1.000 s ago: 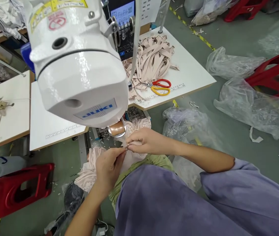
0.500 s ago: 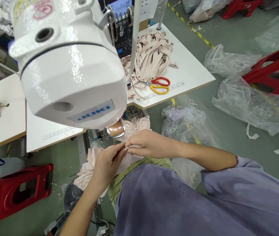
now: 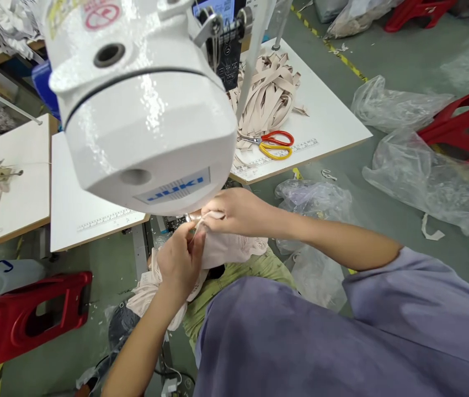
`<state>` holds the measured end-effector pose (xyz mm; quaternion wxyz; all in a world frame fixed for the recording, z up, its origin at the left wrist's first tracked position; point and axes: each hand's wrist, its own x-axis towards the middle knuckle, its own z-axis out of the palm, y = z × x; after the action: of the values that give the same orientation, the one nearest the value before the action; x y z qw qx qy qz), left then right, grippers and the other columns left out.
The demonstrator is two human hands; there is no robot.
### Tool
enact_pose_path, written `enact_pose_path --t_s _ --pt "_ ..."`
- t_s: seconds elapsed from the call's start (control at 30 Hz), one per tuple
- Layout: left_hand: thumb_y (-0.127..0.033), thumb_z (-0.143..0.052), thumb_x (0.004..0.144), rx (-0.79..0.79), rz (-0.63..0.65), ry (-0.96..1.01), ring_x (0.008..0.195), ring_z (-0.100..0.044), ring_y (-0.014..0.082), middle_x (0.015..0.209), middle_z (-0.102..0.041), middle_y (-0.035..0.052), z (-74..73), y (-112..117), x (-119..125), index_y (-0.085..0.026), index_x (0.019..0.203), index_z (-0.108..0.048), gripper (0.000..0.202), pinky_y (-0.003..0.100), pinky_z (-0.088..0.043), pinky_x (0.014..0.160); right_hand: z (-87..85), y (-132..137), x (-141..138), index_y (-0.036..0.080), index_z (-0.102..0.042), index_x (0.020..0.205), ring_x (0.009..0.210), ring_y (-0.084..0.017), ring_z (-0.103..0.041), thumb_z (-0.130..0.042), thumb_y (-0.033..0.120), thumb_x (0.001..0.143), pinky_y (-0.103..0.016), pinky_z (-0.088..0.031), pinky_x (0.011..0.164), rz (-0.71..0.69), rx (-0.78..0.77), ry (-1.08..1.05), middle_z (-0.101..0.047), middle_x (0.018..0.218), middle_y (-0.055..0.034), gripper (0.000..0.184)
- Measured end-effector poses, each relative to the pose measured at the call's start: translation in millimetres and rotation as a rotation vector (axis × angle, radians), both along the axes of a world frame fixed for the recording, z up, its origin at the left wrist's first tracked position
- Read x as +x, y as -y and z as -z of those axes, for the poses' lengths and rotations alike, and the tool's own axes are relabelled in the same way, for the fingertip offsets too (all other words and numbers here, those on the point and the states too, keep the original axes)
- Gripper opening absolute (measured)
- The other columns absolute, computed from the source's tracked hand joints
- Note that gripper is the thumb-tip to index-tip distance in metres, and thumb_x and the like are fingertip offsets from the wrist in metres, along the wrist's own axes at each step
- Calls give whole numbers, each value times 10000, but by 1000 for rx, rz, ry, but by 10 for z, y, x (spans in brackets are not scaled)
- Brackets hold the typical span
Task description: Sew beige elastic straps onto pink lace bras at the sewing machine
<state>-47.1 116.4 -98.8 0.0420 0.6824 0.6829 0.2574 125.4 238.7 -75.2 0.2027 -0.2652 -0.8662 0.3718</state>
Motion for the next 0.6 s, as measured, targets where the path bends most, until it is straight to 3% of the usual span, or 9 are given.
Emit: enact_pose_path --t_s 0.17,0.33,0.4,0.47,0.53,0.6 --pt "-161 -470 981 204 293 -304 637 -586 132 771 -672 20 193 -81 -315 -244 1257 -649 339 277 -373 614 -76 -144 -115 167 -477 556 527 -94 -295 -534 184 816 -308 -181 552 -15 102 155 -458 553 9 267" --pt "-145 -480 957 198 338 -451 590 -546 136 704 -605 1 191 -95 -369 -246 1352 -584 421 298 -321 553 -105 -111 -85 168 -476 566 522 -92 -285 -556 182 848 -302 -198 546 -13 100 187 -434 554 20 294" --pt "-146 -470 961 177 320 -527 556 -515 152 626 -545 -13 118 -98 -298 -213 1336 -592 400 318 -279 521 -29 -64 -40 168 -597 681 591 -116 -410 -553 229 909 -288 -283 577 15 125 153 -539 660 -2 240" --pt "-145 -449 967 125 280 -555 535 -493 168 594 -516 -12 30 -99 -199 -180 1288 -612 362 334 -234 493 102 14 16 186 -691 917 819 -187 -546 -544 315 958 -318 -407 719 72 232 65 -634 909 -57 200" --pt "-151 -435 970 63 235 -525 529 -491 172 600 -530 -2 -38 -102 -118 -167 1247 -625 336 336 -201 477 254 109 63 234 -693 1120 1075 -259 -533 -544 348 972 -418 -425 925 140 370 -19 -607 1144 -95 239" --pt "-172 -440 972 19 214 -477 539 -508 166 613 -548 5 -62 -111 -103 -170 1241 -623 326 327 -200 473 384 192 85 292 -697 1170 1170 -276 -488 -553 308 969 -471 -373 1035 214 454 -70 -569 1205 -87 248"
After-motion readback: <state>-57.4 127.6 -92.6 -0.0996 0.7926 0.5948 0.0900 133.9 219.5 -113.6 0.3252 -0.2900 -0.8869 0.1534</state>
